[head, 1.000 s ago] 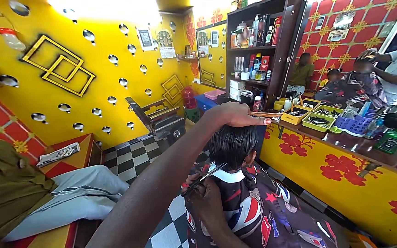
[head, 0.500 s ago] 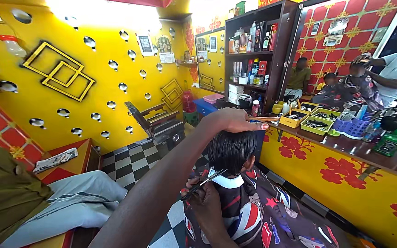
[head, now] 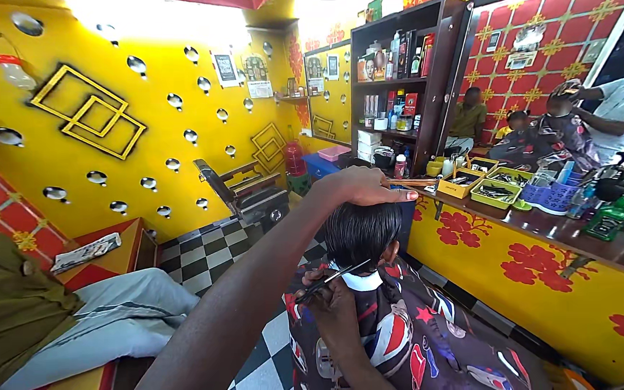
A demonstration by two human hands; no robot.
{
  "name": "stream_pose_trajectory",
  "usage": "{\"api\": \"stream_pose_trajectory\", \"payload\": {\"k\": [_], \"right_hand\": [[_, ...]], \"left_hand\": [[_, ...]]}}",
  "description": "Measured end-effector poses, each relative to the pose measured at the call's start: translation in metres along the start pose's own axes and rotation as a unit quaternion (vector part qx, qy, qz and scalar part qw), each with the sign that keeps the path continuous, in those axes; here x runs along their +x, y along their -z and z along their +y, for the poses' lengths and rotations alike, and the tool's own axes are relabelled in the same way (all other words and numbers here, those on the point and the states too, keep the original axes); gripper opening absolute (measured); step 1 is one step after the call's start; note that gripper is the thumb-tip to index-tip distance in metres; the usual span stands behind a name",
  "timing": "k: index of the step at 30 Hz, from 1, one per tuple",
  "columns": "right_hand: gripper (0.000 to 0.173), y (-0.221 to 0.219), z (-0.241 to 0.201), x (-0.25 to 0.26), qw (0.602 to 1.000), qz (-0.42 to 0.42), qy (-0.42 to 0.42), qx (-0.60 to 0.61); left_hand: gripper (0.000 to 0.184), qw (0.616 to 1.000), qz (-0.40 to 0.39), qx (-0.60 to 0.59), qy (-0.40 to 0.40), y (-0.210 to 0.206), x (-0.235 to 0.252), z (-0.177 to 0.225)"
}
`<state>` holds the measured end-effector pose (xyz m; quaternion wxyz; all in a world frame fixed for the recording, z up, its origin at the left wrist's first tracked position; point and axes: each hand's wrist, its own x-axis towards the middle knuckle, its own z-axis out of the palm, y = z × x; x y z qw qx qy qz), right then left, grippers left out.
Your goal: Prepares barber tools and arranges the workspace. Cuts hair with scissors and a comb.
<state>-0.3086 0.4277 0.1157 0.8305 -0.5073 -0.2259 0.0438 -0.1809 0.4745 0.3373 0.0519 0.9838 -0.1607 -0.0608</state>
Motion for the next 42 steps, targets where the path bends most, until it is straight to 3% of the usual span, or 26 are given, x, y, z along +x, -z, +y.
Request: {"api": "stream_pose_trajectory", "payload": {"k": [18, 42], "right_hand": [[0.024, 0.007, -0.001, 0.001, 1.0, -0.013, 0.02, 0.015], [0.02, 0.013, 0.005, -0.006, 1.0, -0.018, 0.012, -0.009]], "left_hand": [[0.075, 1.0, 0.006, -0.007, -0.005, 0.0, 0.002, -0.002], [0.074, 1.0, 0.006, -0.007, -0.023, 0.0, 0.002, -0.008]]}}
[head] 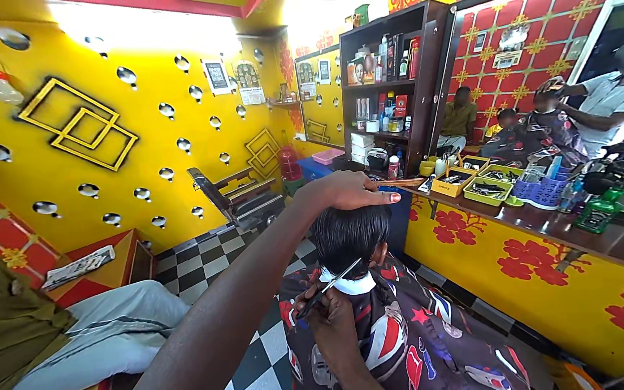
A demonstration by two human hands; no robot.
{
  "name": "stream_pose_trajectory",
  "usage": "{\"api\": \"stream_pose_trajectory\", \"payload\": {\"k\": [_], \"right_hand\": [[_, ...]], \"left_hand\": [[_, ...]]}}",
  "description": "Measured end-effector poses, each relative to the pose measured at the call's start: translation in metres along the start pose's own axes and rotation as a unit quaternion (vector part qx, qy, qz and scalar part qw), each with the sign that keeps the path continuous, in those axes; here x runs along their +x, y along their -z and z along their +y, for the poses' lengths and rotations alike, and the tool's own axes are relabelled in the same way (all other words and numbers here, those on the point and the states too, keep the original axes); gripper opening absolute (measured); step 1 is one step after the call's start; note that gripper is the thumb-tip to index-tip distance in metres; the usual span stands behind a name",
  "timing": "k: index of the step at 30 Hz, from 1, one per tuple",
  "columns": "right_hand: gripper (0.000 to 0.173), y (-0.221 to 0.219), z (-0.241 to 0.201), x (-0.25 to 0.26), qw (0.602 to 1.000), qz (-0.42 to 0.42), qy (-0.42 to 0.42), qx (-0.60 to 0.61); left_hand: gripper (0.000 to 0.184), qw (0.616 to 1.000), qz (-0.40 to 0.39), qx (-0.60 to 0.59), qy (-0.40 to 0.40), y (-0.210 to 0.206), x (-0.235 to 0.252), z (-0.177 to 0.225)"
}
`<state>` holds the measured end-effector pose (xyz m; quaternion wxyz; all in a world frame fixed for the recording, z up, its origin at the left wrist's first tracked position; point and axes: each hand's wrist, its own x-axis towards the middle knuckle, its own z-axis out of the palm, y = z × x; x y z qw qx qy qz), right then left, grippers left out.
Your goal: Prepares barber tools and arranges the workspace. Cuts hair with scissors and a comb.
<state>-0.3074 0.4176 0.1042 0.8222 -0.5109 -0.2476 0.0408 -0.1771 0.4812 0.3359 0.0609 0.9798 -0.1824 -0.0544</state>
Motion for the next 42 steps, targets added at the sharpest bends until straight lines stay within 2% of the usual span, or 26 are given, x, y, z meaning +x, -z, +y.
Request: {"api": "stream_pose_trajectory", "payload": {"k": [4, 7, 15, 30, 42], "right_hand": [[0.021, 0.002, -0.001, -0.012, 0.998, -0.037, -0.032, 0.031], [0.028, 0.004, 0.0, -0.02, 0.996, -0.07, -0.043, 0.038], [0.035, 0.013, -0.014, -0.007, 0.995, -0.084, -0.046, 0.002], [0.026, 0.021, -0.045, 0.001, 0.996, -0.07, -0.056, 0.009], [0.019, 0.013, -0.041, -0.006, 0.996, -0.044, -0.025, 0.068]], "left_hand": [[0.071, 1.0, 0.002, -0.019, -0.002, 0.0, -0.002, 0.0], [0.07, 1.0, 0.004, -0.023, -0.006, -0.001, -0.001, -0.001], [0.072, 1.0, 0.01, -0.021, 0.0, -0.003, 0.0, -0.005], [0.072, 1.0, 0.012, -0.009, 0.003, -0.002, -0.009, 0.003], [0.071, 0.999, 0.023, -0.024, 0.003, -0.004, -0.009, 0.002]]}}
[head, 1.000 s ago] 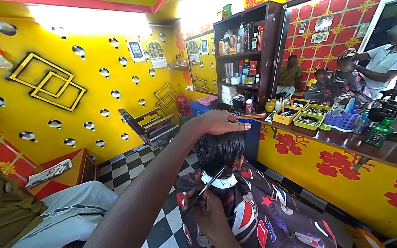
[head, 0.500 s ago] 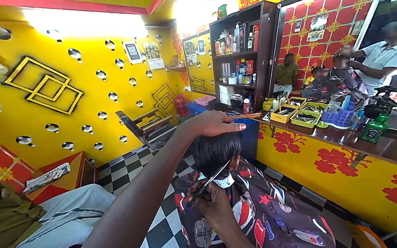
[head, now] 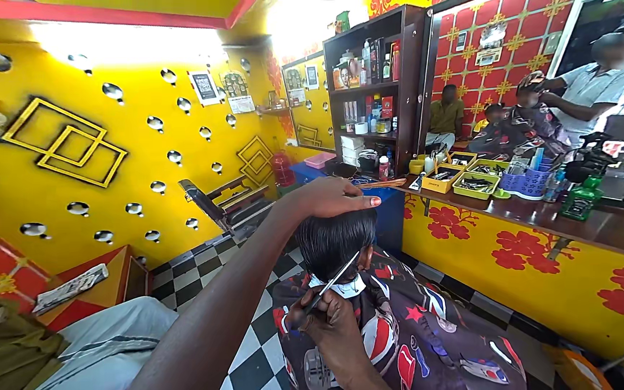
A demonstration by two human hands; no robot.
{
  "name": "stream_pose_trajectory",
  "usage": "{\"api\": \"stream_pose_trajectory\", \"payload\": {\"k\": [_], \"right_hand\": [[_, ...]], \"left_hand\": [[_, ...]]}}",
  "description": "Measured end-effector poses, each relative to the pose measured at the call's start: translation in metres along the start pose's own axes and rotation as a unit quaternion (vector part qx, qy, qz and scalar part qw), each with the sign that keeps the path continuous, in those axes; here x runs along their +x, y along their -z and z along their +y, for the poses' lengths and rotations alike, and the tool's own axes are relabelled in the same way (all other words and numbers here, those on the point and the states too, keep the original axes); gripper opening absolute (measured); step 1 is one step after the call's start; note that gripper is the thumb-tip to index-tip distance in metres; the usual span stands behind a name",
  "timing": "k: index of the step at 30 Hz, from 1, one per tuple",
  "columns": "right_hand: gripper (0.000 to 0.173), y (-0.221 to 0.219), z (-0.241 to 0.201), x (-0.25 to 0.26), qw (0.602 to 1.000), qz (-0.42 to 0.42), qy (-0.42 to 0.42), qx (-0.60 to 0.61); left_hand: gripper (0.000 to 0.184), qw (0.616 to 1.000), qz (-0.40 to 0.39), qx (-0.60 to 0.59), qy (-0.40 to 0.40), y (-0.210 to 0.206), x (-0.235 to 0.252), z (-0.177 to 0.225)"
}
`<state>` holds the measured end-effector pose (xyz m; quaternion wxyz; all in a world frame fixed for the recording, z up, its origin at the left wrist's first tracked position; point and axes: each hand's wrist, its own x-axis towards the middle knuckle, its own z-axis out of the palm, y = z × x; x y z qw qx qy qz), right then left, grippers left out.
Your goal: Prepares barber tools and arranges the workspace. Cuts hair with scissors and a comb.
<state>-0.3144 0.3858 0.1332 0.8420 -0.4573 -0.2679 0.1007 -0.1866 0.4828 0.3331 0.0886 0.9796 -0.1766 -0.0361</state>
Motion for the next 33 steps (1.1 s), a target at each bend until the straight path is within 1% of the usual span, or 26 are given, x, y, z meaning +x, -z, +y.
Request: {"api": "stream_pose_trajectory", "payload": {"k": [6, 9, 15, 18, 21, 24, 26, 30, 33], "right_hand": [[0.018, -0.003, 0.001, -0.002, 1.0, -0.001, 0.01, 0.021], [0.017, -0.005, 0.001, -0.002, 0.999, -0.002, 0.005, 0.034], [0.015, -0.005, 0.001, -0.004, 0.998, -0.013, -0.011, 0.058], [0.016, -0.001, 0.005, -0.01, 0.997, -0.035, -0.028, 0.061], [0.02, -0.003, 0.011, -0.016, 0.997, -0.066, -0.023, 0.043], [0.024, -0.005, 0.004, -0.016, 0.996, -0.084, -0.014, 0.032], [0.024, -0.005, -0.003, -0.012, 0.997, -0.075, -0.016, 0.022], [0.025, -0.003, -0.016, -0.006, 0.997, -0.047, -0.05, 0.036], [0.025, -0.001, -0.021, -0.004, 0.996, -0.046, -0.062, 0.045]], "left_hand": [[0.068, 1.0, -0.003, -0.004, 0.003, 0.001, -0.003, 0.001], [0.069, 1.0, 0.006, -0.003, -0.009, 0.0, -0.002, -0.002], [0.071, 1.0, 0.005, -0.001, 0.0, 0.001, -0.004, -0.001], [0.067, 1.0, 0.006, -0.014, 0.002, 0.0, -0.004, -0.002], [0.064, 1.0, 0.008, -0.015, -0.001, 0.0, -0.004, -0.003], [0.065, 1.0, 0.009, -0.007, -0.01, 0.0, -0.006, -0.001], [0.064, 1.0, 0.008, -0.008, -0.008, 0.0, -0.007, 0.001], [0.065, 1.0, 0.014, -0.014, -0.004, -0.002, -0.007, -0.001], [0.066, 1.0, 0.019, -0.007, -0.01, -0.002, -0.007, -0.003]]}}
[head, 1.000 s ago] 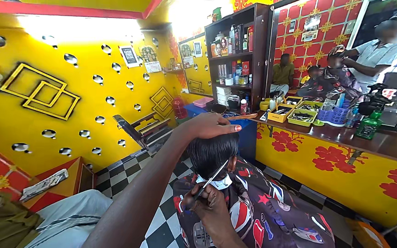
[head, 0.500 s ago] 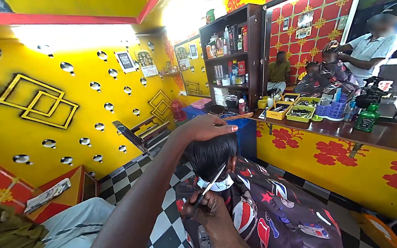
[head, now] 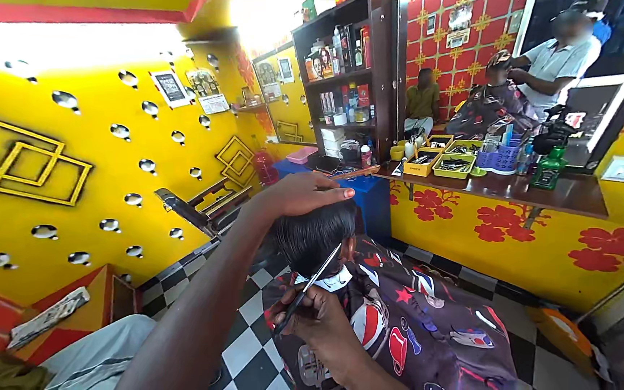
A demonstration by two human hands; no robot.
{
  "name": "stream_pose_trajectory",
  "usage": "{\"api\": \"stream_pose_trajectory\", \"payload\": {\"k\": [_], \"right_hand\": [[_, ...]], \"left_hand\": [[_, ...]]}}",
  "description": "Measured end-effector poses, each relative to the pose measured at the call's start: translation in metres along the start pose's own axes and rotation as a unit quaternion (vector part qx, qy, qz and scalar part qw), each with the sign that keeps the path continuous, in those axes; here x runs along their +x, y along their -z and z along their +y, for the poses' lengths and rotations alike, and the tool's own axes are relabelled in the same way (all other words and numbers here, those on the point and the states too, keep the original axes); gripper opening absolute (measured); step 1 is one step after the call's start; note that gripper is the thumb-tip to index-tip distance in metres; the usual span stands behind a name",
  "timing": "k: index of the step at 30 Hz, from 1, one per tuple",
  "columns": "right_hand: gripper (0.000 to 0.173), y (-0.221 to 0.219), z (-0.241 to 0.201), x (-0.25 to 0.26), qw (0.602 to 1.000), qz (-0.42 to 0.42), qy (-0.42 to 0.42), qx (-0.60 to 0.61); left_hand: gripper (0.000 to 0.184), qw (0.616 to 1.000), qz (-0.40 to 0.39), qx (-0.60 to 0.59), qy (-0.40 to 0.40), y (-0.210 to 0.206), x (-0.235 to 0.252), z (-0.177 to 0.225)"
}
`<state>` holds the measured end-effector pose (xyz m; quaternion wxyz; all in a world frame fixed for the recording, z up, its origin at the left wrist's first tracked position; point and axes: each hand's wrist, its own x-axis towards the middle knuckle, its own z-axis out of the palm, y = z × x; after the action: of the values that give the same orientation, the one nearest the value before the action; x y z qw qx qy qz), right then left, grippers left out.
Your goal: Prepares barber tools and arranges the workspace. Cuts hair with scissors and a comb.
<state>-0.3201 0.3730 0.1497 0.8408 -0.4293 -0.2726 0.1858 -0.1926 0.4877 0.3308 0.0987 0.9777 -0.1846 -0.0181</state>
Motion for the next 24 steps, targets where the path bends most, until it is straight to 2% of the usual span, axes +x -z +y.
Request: {"api": "stream_pose_trajectory", "payload": {"k": [11, 24], "right_hand": [[0.019, -0.004, -0.019, 0.0, 0.997, 0.028, -0.04, 0.057], [0.016, -0.015, -0.022, -0.005, 0.985, 0.047, -0.022, 0.167]], "left_hand": [[0.063, 1.0, 0.0, -0.01, 0.007, 0.0, 0.001, 0.004], [0.064, 1.0, -0.001, -0.011, -0.003, -0.003, 0.004, 0.001]]}}
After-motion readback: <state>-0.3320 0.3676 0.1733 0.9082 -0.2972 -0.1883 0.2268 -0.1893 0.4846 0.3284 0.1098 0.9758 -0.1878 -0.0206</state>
